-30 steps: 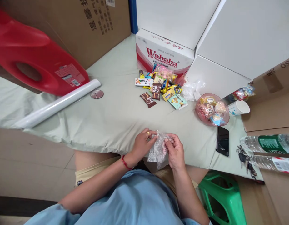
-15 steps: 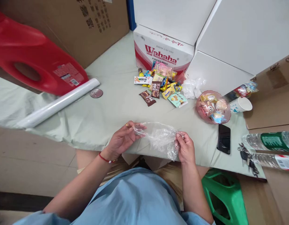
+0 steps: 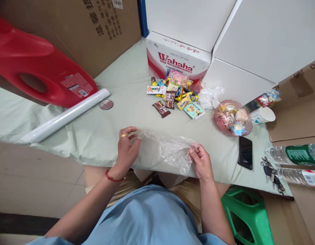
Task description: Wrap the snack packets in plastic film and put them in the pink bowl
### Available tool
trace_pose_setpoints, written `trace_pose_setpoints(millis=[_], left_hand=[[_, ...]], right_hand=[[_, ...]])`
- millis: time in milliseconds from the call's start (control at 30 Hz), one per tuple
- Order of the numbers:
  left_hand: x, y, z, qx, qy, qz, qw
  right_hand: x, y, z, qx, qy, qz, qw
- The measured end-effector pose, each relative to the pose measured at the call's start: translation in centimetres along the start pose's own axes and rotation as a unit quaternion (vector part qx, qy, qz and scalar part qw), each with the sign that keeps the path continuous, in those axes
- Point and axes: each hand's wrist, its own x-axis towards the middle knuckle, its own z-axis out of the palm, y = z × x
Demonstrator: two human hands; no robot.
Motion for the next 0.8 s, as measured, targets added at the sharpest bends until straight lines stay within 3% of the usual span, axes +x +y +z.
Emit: trace_pose_setpoints(millis=[67,133,233,333,433,567,667,800], left_hand=[[-0.9,1.1,0.5,0.09,-0.048,0.151,0.983],[-1.8,2.2,1.5,0.13,-0.162,0.25,0.946],[-2.4,2.9,3.7,0.171,-0.297,0.283,0.896],[-1.6,2.5,4.5,0.145,-0.359,0.259,0.885],[0.1,1.9,2.9,0.014,-0.363,0.216,0.906],[1.7,1.3,-1.0,-0.148,-0.337,0.144,0.919],[1.5,1.0,-3.3,-0.153,-0.335,0.17,0.914],[-0.1,0.3,-4.4,-0.049,-0.32,0.277,0.905]], right_hand=[[-0.1,0.1,0.2,-0.002,-0.012,-0.001,1.0],[-0.2,0.2,0.3,0.001,-0.019,0.005,1.0],[-0.2,0.2,0.3,0.005,-0.026,0.013,1.0],[0.0,0.0,-0.4,0.011,-0.019,0.007,1.0],[0.3,0.0,-1.7,0.004,0.008,0.001,1.0],[0.7,1.0,-3.5,-0.026,0.047,-0.008,0.999],[1.5,1.9,-3.9,-0.049,0.067,-0.042,0.996],[3.8,1.9,-3.6,-0.116,0.066,-0.103,0.986]])
